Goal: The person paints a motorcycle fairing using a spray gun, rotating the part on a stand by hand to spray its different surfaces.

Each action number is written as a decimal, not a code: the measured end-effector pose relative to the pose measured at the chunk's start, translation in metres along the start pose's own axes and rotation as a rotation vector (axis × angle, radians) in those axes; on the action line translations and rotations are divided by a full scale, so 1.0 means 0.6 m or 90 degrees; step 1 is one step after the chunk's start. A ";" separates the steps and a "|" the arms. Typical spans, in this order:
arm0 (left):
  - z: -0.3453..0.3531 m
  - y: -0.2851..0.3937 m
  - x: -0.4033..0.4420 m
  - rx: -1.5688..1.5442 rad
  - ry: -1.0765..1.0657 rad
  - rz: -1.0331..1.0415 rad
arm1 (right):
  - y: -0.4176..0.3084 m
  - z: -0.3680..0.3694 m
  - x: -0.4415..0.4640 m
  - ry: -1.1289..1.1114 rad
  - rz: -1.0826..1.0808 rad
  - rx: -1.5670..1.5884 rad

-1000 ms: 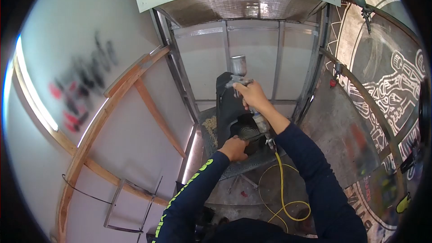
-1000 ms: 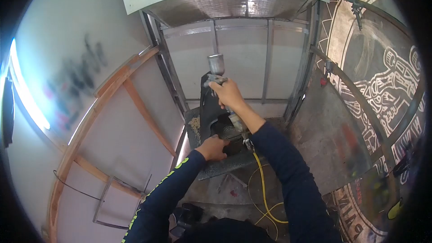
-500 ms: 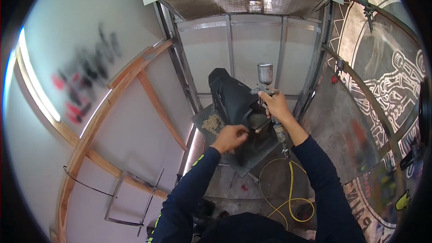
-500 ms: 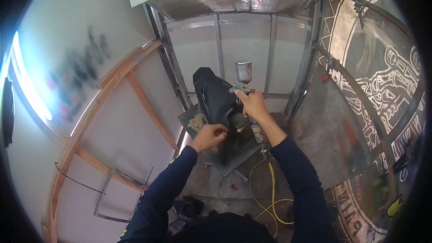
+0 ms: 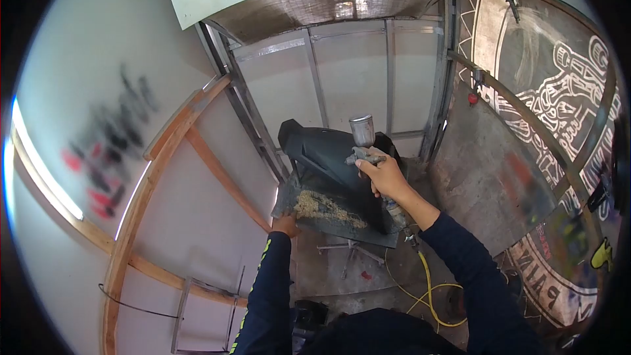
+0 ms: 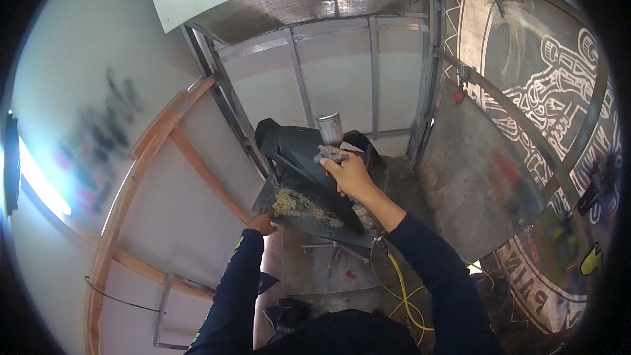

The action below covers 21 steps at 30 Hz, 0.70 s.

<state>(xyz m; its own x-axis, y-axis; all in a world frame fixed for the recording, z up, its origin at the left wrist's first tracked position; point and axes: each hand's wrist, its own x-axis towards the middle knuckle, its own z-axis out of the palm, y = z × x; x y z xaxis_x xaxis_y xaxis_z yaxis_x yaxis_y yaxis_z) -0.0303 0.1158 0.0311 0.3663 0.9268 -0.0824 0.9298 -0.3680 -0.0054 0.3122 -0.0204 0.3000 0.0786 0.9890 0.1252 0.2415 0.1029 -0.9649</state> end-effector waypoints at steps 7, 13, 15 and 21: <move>-0.025 0.055 -0.053 -0.095 -0.140 0.023 | -0.005 0.036 0.024 0.004 -0.011 0.036; -0.051 0.099 -0.072 -0.028 -0.242 0.044 | -0.065 0.093 0.045 -0.028 -0.087 0.056; -0.059 0.129 -0.085 -0.018 -0.232 0.043 | -0.095 0.111 0.055 -0.044 -0.081 0.066; 0.012 0.169 -0.073 -0.006 -0.201 0.031 | -0.113 0.134 0.124 -0.122 0.003 0.028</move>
<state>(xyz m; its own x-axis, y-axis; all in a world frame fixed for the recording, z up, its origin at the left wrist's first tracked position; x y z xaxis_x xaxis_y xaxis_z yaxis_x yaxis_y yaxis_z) 0.0476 0.0376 0.0270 0.3827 0.8390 -0.3869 0.9124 -0.4090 0.0155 0.2239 0.0549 0.3563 -0.1076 0.9911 0.0790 0.1983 0.0993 -0.9751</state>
